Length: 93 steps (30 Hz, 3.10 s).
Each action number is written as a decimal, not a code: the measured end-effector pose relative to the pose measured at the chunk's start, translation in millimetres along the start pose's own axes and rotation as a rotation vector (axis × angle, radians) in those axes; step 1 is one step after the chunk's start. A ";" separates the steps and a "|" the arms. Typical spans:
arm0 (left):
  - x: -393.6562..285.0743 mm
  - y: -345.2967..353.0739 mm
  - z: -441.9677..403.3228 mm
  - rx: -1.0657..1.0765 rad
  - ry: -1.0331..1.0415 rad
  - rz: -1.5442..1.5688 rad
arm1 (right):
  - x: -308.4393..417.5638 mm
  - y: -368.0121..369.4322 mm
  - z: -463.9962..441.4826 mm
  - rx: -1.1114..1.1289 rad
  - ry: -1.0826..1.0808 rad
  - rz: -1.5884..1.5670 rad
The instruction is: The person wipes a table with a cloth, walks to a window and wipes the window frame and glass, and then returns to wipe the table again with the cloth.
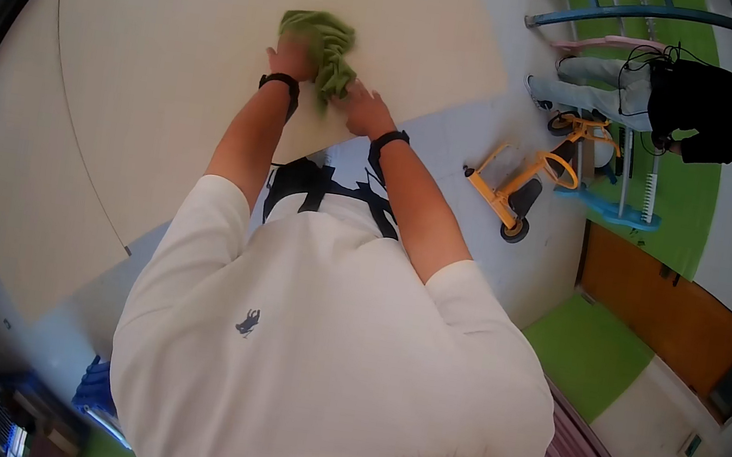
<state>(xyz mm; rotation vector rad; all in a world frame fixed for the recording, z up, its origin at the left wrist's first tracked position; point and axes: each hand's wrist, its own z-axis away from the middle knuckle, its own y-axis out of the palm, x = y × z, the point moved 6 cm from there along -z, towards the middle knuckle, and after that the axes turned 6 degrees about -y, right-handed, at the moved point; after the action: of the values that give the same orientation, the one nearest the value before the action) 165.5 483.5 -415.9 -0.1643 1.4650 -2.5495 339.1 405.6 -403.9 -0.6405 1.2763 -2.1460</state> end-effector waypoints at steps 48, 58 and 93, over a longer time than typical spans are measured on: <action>-182.8 90.5 51.7 0.953 0.091 1.194 | -147.5 -18.9 -32.3 -0.125 -0.137 -0.458; -250.0 -27.9 -39.9 -0.429 0.190 0.795 | -461.9 13.7 13.0 -0.253 0.409 -0.461; -89.2 22.3 5.2 0.283 -0.276 0.042 | -264.2 -20.5 9.4 -0.203 0.381 -0.592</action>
<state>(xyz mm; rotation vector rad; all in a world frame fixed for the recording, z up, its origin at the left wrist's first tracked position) 256.0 488.1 -432.4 -0.4168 0.9890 -2.5425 533.9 585.4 -412.5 -0.7944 1.6818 -2.7381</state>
